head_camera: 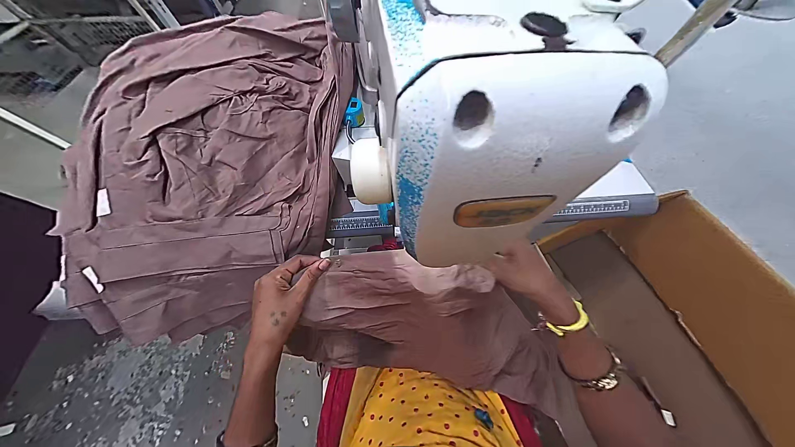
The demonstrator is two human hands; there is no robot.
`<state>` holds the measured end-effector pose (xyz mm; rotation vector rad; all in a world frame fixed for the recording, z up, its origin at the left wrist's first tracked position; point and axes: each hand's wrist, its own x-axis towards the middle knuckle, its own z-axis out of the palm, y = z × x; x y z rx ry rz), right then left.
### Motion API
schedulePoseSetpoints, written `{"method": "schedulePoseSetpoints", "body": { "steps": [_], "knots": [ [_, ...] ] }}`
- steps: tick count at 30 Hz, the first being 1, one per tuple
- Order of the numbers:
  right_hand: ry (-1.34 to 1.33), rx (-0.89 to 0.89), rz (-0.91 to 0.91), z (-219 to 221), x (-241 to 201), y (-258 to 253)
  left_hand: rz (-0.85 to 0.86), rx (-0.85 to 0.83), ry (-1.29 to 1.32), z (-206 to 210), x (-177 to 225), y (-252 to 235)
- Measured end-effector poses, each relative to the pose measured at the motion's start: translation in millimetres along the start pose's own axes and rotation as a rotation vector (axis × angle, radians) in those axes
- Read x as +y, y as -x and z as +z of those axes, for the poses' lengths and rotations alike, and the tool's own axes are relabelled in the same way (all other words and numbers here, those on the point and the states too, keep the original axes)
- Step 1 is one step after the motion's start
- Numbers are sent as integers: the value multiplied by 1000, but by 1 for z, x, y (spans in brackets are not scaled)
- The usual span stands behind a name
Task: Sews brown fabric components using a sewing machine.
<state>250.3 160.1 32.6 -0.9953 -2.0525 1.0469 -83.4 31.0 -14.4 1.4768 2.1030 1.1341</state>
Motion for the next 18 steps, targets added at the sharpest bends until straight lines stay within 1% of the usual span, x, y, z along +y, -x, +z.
{"method": "schedulePoseSetpoints", "body": {
  "steps": [2, 4, 7, 9, 11, 12, 13, 14, 15, 16, 18],
  "knots": [
    [53, 54, 17, -14, 14, 6, 65, -1, 27, 0, 16, -1],
    [105, 103, -5, -24, 22, 8, 121, 1, 18, 1, 29, -5],
    [210, 138, -40, -30, 28, 11, 143, -8, 9, 6, 37, -9],
    [316, 137, -29, -36, 34, 12, 139, -19, 15, 9, 35, -8],
    [473, 167, 23, -52, 48, 14, 128, -32, -10, 12, 32, -5],
    [566, 193, 71, -64, 58, 15, 131, -27, -58, 15, 30, -3],
    [658, 214, 156, -76, 66, 16, 152, -7, -124, 18, 29, -1],
    [727, 236, 250, -85, 70, 16, 200, 16, -183, 24, 30, 0],
    [783, 273, 290, -87, 72, 14, 265, 15, -223, 29, 32, 0],
    [823, 319, 257, -84, 71, 12, 318, -19, -214, 36, 35, 0],
    [834, 392, 60, -68, 65, 2, 352, -145, -66, 47, 49, -1]
  ]
}}
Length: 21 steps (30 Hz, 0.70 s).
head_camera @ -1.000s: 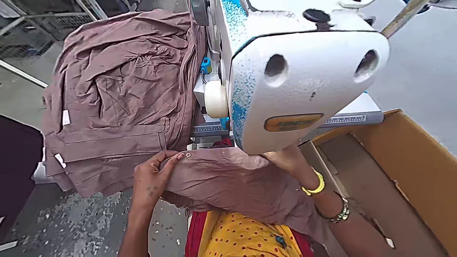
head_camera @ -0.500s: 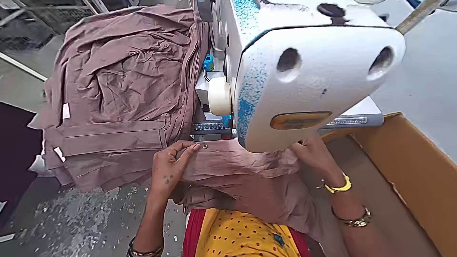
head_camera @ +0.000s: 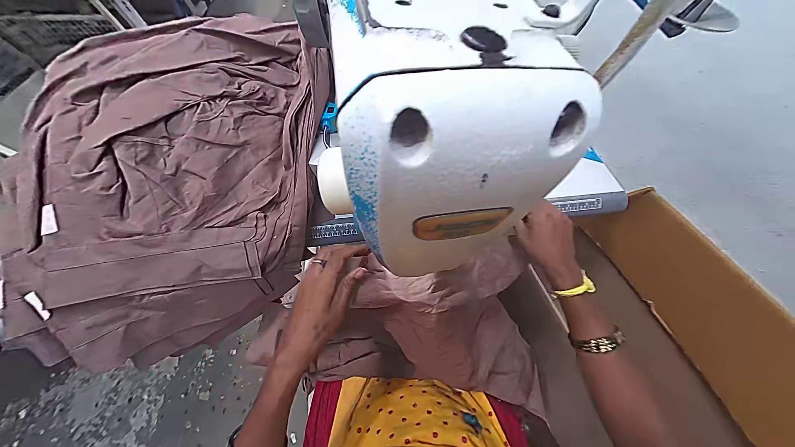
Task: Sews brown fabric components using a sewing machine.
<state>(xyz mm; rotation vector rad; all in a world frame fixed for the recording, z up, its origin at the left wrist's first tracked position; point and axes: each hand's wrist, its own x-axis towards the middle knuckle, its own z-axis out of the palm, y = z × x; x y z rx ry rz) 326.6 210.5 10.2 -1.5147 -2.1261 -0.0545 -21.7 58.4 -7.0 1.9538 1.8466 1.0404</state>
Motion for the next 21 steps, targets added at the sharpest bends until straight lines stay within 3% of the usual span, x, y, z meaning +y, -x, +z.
{"method": "schedulePoseSetpoints", "body": {
  "steps": [4, 7, 11, 17, 21],
  "knots": [
    [-34, 36, -158, 18, -33, -17, -192, -103, 388, 17, 28, -12],
    [16, -29, -186, 28, -37, -21, -308, -69, 434, 26, 35, -16],
    [-61, 22, -212, 33, -31, -21, -327, -7, 545, 36, 35, -15],
    [-519, -86, 165, 8, -32, -14, -364, 42, 570, 38, 36, -15],
    [-686, -186, 243, -10, -50, -19, -323, 51, 473, 39, 29, -18]
  ]
}}
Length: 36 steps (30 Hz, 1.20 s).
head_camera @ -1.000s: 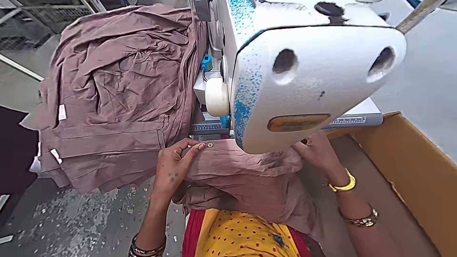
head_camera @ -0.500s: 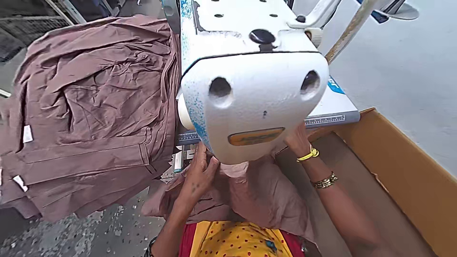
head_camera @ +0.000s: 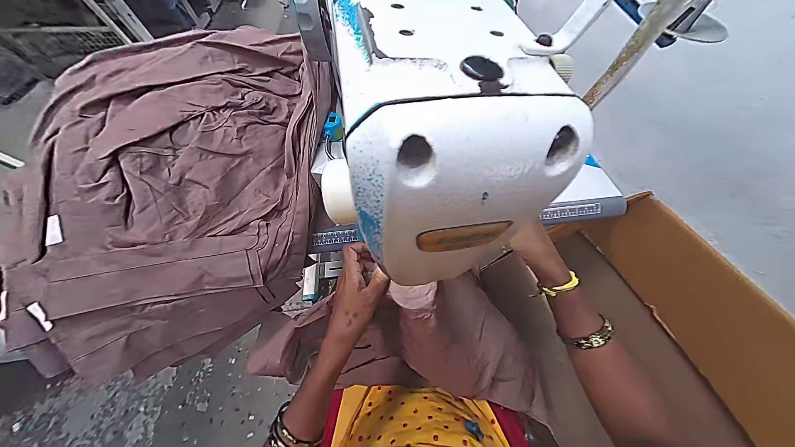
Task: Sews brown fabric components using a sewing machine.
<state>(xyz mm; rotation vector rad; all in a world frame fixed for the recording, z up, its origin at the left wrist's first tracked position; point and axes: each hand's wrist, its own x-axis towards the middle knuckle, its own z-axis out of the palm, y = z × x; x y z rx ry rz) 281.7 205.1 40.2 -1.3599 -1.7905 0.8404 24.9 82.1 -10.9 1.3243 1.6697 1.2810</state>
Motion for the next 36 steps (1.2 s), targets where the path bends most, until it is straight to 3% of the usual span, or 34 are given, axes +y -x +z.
{"method": "schedulePoseSetpoints", "body": {
  "steps": [2, 4, 7, 10, 16, 18, 20, 24, 28, 33, 36],
  "knots": [
    [126, 66, -199, 11, -15, 10, 158, 14, -173, -6, 9, 12],
    [289, 164, -579, 27, -25, 24, 424, -97, -244, -16, 26, 35],
    [392, 93, -993, 53, -35, 46, 593, -289, -185, -20, 39, 55],
    [498, 17, -1074, 62, -46, 48, 567, -229, -220, -19, 35, 53],
    [497, 105, -1185, 60, -35, 42, 566, -251, -171, -22, 31, 59],
    [570, 70, -1113, 59, -44, 40, 565, -279, -173, -18, 33, 59],
    [466, 6, -977, 59, -46, 45, 576, -268, -169, -15, 35, 61],
    [-207, -421, -642, 57, -35, 74, 458, -119, -51, -52, 31, 55],
    [-56, -186, -435, 55, -20, 67, 208, 66, -177, -112, -1, 34],
    [72, -171, -193, 69, -41, 46, 33, 107, -280, -121, -35, 27],
    [82, -156, -144, 73, -46, 47, -11, 107, -278, -114, -43, 32]
  ]
}}
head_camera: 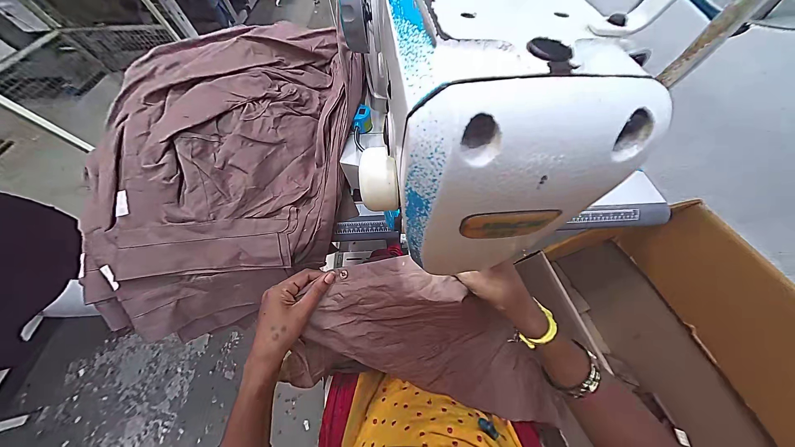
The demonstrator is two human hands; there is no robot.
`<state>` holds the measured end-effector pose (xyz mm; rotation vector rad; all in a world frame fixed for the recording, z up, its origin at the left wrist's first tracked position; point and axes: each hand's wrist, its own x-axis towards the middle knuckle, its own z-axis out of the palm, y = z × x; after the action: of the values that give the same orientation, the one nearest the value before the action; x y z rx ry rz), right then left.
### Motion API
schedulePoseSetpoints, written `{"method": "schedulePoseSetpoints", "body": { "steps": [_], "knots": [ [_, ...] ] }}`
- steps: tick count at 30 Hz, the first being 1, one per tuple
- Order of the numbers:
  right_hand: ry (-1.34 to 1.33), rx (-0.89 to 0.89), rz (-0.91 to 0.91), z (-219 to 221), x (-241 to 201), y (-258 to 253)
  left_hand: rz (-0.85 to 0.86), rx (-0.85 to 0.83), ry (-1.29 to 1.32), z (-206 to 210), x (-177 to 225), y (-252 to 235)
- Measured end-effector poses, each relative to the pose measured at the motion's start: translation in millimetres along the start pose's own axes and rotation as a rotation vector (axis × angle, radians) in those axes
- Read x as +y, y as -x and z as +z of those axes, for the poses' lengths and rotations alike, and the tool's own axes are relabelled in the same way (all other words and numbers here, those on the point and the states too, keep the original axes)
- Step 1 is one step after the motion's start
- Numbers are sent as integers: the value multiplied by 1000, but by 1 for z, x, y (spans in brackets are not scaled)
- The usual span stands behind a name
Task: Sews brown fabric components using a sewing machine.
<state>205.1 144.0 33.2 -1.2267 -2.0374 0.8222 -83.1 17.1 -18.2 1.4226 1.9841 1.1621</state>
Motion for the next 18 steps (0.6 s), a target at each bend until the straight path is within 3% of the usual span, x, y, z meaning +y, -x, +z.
{"method": "schedulePoseSetpoints", "body": {
  "steps": [4, 8, 14, 18],
  "knots": [
    [-119, -68, -100, -15, 13, 4, 38, 19, 34, 8, 3, -4],
    [-122, -14, -100, -32, 39, 8, 143, 13, 49, 6, 27, -10],
    [287, 182, -171, -46, 65, 8, 195, 16, -82, 15, 33, -18],
    [536, 186, 15, -74, 90, 0, 339, 68, -353, 40, 30, -9]
  ]
}}
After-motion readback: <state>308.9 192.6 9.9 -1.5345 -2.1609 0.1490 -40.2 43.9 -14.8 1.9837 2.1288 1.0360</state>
